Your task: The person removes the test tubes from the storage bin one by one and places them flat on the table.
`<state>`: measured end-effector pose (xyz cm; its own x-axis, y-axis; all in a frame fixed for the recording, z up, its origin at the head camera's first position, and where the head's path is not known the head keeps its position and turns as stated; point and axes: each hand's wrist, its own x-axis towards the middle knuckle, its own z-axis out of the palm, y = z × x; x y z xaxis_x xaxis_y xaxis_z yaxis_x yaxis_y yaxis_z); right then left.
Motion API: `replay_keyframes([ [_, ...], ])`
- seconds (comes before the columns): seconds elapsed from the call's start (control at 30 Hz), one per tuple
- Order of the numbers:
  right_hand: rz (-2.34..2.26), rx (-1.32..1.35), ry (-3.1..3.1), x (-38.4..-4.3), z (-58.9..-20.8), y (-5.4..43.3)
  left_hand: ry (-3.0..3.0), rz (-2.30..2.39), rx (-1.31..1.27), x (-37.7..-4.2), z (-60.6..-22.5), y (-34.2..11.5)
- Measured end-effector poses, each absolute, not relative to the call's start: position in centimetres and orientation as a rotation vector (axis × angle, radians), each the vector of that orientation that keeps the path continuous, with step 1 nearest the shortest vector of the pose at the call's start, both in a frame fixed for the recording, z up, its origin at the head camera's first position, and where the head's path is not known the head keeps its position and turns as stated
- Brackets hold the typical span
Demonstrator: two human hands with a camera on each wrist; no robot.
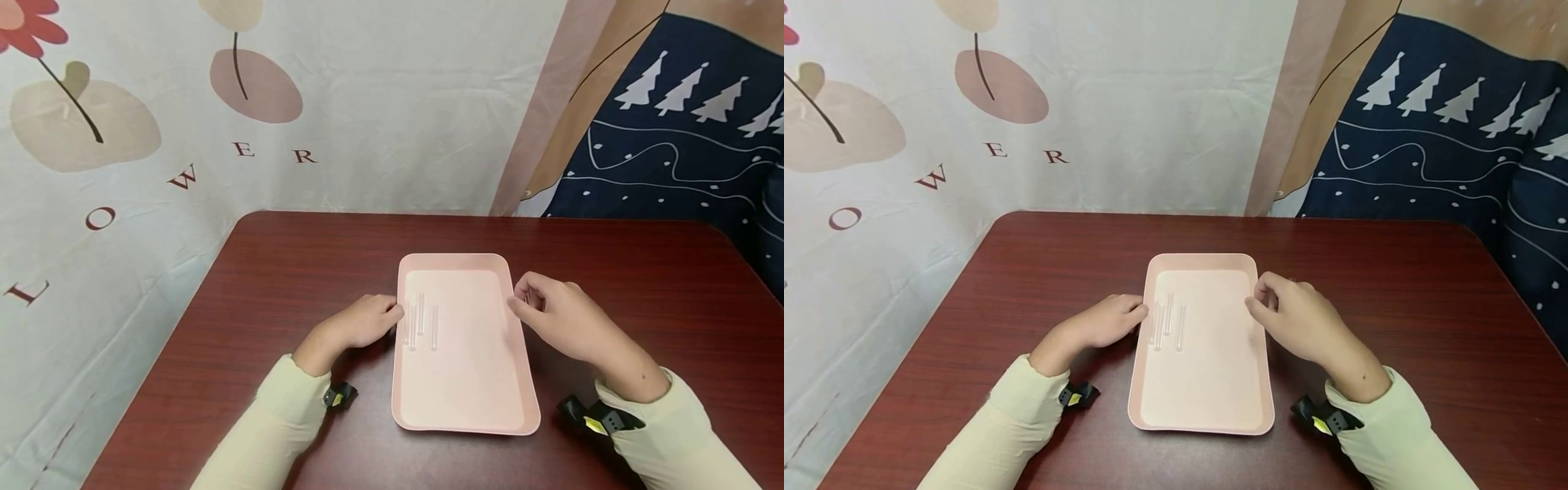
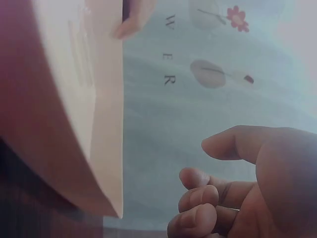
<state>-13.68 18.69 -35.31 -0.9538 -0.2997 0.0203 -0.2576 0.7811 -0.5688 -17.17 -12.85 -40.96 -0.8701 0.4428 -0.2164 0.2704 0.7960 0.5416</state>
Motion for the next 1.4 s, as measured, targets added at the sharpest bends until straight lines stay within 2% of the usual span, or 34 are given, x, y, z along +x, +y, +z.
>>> replay_keyframes([
  [0.9,-0.952,-0.633,2.876,-13.4,-33.6,14.4,2.64,0.744,0.524,-17.2,-41.0,-13.0],
  [1.4,-0.971,-0.695,2.87,-14.2,-34.6,11.8,2.647,0.736,0.529,-17.1,-40.9,-12.9],
])
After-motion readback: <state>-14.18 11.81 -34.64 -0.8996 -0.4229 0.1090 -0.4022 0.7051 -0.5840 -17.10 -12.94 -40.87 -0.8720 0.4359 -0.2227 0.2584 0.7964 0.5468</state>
